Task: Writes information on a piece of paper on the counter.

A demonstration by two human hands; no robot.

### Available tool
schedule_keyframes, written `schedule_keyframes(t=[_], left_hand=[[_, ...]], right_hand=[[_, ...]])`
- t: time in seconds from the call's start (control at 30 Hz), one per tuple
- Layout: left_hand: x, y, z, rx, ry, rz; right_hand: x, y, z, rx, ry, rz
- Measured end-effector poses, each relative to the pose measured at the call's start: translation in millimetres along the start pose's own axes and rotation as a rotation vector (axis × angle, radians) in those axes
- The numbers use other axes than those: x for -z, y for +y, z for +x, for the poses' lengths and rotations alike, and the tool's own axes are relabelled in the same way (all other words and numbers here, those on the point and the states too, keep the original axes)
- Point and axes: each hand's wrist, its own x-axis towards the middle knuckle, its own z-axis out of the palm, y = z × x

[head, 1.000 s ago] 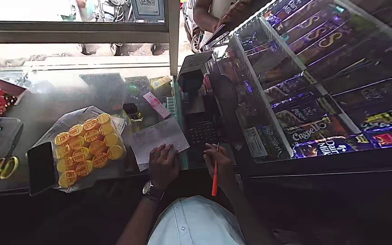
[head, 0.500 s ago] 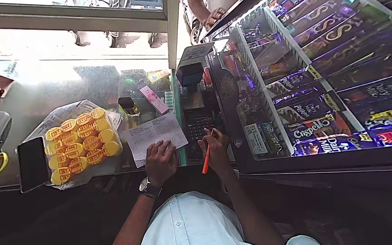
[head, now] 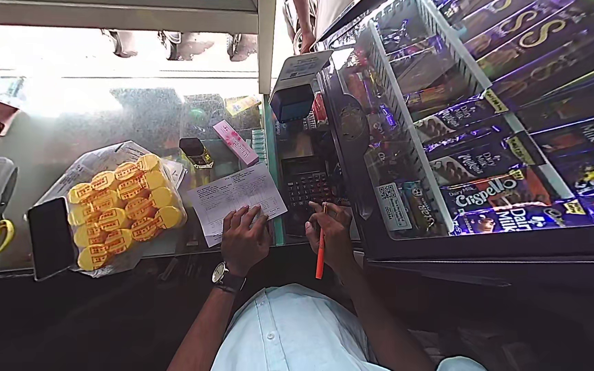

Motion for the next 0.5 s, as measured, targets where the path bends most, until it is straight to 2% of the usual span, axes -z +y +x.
schedule_keyframes(t=[0.13, 0.3, 0.37, 0.5], left_hand=[[0, -1, 0, 0.000, -0.002, 0.003], [-2, 0, -1, -0.003, 0.003, 0.009], [-2, 0, -1, 0.001, 0.004, 0.003], [-2, -1, -1, 0.003, 0.017, -0.004]], right_hand=[[-5, -2, 3, 0.000, -0.073, -0.117], [0, -16, 38, -0.026, -0.089, -0.208], [-7, -15, 48, -0.048, -0.179, -0.240], [-10, -26, 55, 0.009, -0.222, -0.192]])
